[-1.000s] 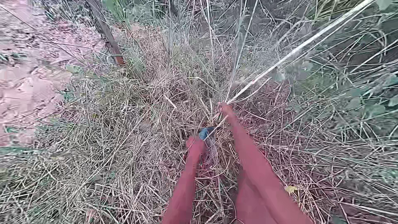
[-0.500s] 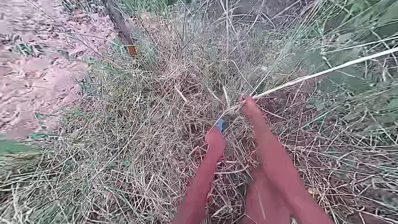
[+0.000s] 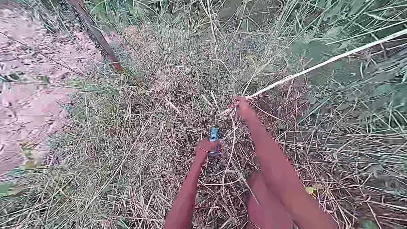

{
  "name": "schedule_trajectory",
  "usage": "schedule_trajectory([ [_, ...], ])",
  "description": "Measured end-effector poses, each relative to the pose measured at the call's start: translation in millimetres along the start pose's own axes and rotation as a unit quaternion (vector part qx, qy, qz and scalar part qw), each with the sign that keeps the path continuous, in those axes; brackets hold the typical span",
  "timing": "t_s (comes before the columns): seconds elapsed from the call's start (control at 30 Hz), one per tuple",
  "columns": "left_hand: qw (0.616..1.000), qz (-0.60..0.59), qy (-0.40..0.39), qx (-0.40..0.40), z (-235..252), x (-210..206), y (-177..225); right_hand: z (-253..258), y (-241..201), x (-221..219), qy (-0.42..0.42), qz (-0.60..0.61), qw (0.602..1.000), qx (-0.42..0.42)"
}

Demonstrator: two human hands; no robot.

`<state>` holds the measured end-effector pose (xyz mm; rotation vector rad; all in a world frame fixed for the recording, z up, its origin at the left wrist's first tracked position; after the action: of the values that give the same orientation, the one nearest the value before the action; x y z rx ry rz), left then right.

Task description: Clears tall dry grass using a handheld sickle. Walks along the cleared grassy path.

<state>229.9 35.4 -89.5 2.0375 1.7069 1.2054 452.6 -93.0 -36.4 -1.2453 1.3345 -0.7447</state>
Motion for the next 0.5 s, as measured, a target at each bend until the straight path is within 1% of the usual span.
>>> schedule_trajectory([
  [0.03,0.994,-0.102,-0.025,-0.003,7.5,-8.0,6.1,1.5,2.9,-2.9,-0.001,0.002,1.0,-0.01],
  [0.07,0.974,-0.217,-0.067,0.006,11.6,-17.1,13.6,6.4,7.1,-5.0,-0.009,0.003,1.0,-0.015],
  [0.1,0.944,-0.312,-0.108,0.024,15.5,-24.2,20.6,9.0,9.8,-6.7,-0.017,-0.003,1.0,-0.019],
  [0.13,0.92,-0.367,-0.133,0.035,19.7,-29.6,28.2,9.6,10.9,-5.8,-0.014,-0.021,0.999,-0.031],
  [0.17,0.907,-0.395,-0.138,0.037,23.4,-33.1,34.7,9.2,13.8,-3.0,-0.002,-0.047,0.998,-0.048],
  [0.2,0.905,-0.404,-0.125,0.035,28.9,-33.3,38.8,11.7,17.5,-1.4,0.006,-0.061,0.996,-0.06],
  [0.23,0.916,-0.387,-0.102,0.029,36.4,-32.7,41.9,13.8,21.2,1.1,0.015,-0.074,0.995,-0.071],
  [0.3,0.949,-0.308,-0.07,0.003,46.2,-30.1,52.1,17.0,25.7,7.7,0.02,-0.093,0.993,-0.072],
  [0.33,0.961,-0.271,-0.06,-0.004,49.0,-25.9,55.3,19.2,30.2,12.0,0.024,-0.104,0.992,-0.064],
  [0.4,0.975,-0.218,-0.041,-0.011,51.9,-18.1,52.5,19.9,35.4,15.7,0.025,-0.088,0.995,-0.036],
  [0.43,0.981,-0.19,-0.04,-0.016,49.4,-21.0,45.3,21.5,32.0,16.1,0.028,-0.061,0.998,-0.011],
  [0.47,0.987,-0.149,-0.057,-0.022,37.9,-29.2,30.6,21.8,28.9,16.5,0.044,-0.03,0.999,0.012],
  [0.5,0.988,-0.139,-0.063,-0.02,16.7,-41.9,6.2,19.2,28.5,21.5,0.067,-0.01,0.998,0.017],
])
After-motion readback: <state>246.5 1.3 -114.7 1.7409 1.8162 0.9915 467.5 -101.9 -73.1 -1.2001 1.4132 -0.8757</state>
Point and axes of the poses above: each hand's wrist, its own z-axis towards the middle knuckle, its own x-axis out of the back of the hand, y = z × x, the point moved 10 cm from there along z, towards the middle knuckle, and after that the axes turned 3 degrees about x, right-handed, at the moved point
